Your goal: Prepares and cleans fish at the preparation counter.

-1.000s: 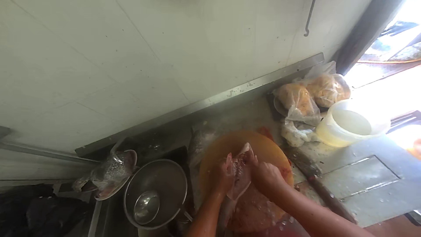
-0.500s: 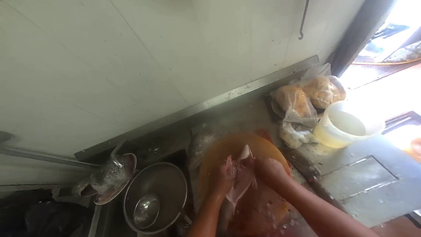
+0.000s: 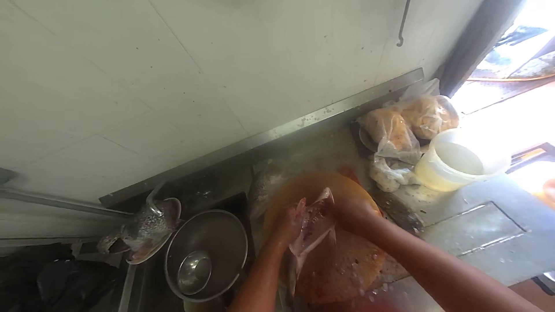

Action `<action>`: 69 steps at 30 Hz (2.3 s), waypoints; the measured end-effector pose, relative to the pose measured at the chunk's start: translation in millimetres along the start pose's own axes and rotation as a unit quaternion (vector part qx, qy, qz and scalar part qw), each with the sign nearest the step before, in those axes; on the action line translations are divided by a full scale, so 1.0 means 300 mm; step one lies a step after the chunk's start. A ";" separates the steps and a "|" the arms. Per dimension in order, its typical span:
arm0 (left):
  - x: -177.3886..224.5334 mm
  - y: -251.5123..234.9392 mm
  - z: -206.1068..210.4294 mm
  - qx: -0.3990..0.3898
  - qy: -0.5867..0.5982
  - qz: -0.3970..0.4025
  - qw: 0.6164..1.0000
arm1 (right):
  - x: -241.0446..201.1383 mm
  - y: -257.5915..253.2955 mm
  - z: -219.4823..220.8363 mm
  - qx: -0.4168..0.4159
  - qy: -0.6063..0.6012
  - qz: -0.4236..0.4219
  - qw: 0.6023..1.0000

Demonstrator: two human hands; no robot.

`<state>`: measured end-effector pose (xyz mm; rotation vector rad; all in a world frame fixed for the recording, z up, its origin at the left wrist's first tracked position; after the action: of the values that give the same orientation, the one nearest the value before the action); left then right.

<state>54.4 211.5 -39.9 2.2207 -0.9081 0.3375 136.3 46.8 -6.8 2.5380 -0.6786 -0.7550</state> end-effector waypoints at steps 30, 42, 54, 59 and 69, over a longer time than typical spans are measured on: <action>-0.042 -0.002 0.016 0.032 0.049 -0.009 0.998 | -0.110 0.082 0.002 -0.016 -0.018 -0.018 1.000; -0.095 -0.035 0.034 -0.016 0.164 -0.042 0.985 | -0.048 0.051 0.060 0.002 -0.055 0.004 0.998; -0.096 -0.020 0.044 0.014 0.123 -0.033 0.992 | -0.118 0.086 0.034 -0.042 -0.013 -0.033 0.998; -0.060 0.007 0.026 0.047 0.093 -0.015 0.994 | 0.042 0.029 -0.070 0.014 0.033 0.068 0.997; -0.034 -0.023 -0.003 0.030 0.062 0.013 0.998 | 0.071 -0.011 -0.094 0.025 0.048 0.052 0.997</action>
<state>52.0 220.8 -47.6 2.2161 -0.8695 0.5153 169.7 44.5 4.9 2.5418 -0.7998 -0.5834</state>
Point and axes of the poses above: each hand's wrist, its own y-axis away from the middle knuckle, its own z-axis out of the palm, x = y × z, the point moved 10 cm from there along -y, towards the middle knuckle, and after that the axes turned 12 degrees about -z, right-handed, at the moved point
